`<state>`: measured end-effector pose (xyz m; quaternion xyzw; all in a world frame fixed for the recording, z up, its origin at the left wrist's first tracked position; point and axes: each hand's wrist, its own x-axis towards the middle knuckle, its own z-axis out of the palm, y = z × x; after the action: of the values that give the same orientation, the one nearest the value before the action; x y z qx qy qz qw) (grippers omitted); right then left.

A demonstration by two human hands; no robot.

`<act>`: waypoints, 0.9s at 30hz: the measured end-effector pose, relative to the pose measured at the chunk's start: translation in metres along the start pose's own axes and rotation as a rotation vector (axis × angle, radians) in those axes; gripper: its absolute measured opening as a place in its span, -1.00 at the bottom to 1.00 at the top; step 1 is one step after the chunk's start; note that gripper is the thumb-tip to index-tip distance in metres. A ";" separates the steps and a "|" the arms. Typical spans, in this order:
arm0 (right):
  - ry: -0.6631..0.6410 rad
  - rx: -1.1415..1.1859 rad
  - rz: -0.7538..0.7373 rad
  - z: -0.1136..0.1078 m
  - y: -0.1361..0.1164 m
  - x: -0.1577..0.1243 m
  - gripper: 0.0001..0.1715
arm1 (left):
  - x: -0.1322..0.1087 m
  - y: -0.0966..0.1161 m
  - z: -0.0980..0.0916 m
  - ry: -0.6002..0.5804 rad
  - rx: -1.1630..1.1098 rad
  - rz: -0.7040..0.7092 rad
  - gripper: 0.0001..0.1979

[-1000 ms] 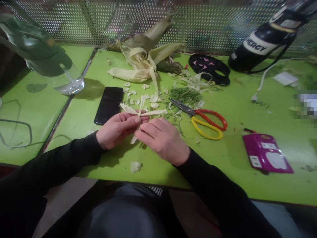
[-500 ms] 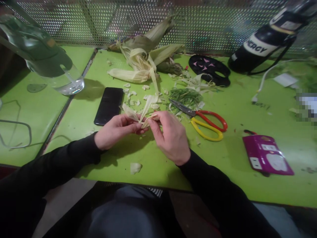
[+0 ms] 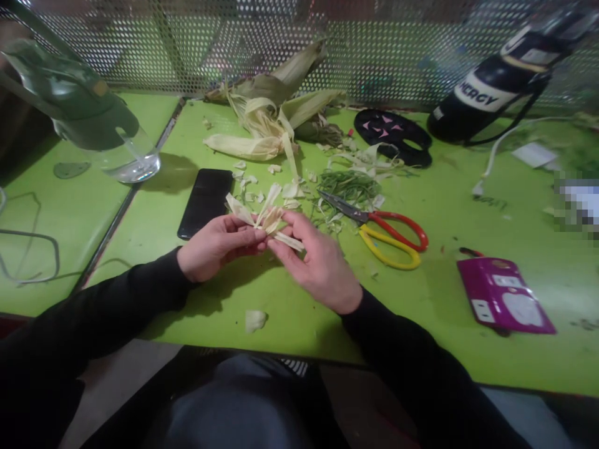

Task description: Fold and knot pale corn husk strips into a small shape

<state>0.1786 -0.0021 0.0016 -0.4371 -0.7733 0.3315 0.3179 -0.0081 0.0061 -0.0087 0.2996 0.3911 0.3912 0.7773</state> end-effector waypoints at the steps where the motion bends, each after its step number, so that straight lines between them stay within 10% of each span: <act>1: -0.051 0.013 -0.021 -0.005 0.000 0.001 -0.62 | -0.001 0.002 -0.001 -0.019 0.004 -0.043 -0.86; 11: -0.174 -0.114 -0.282 -0.031 0.003 0.011 -0.84 | -0.003 0.009 -0.004 -0.206 0.125 -0.262 -0.90; 27: -0.066 0.067 0.115 -0.010 0.006 0.007 -0.59 | -0.001 0.004 -0.002 -0.204 0.295 0.039 -0.80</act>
<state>0.1859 0.0092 0.0038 -0.4586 -0.7455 0.3892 0.2871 -0.0118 0.0081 -0.0064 0.4559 0.3576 0.3120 0.7529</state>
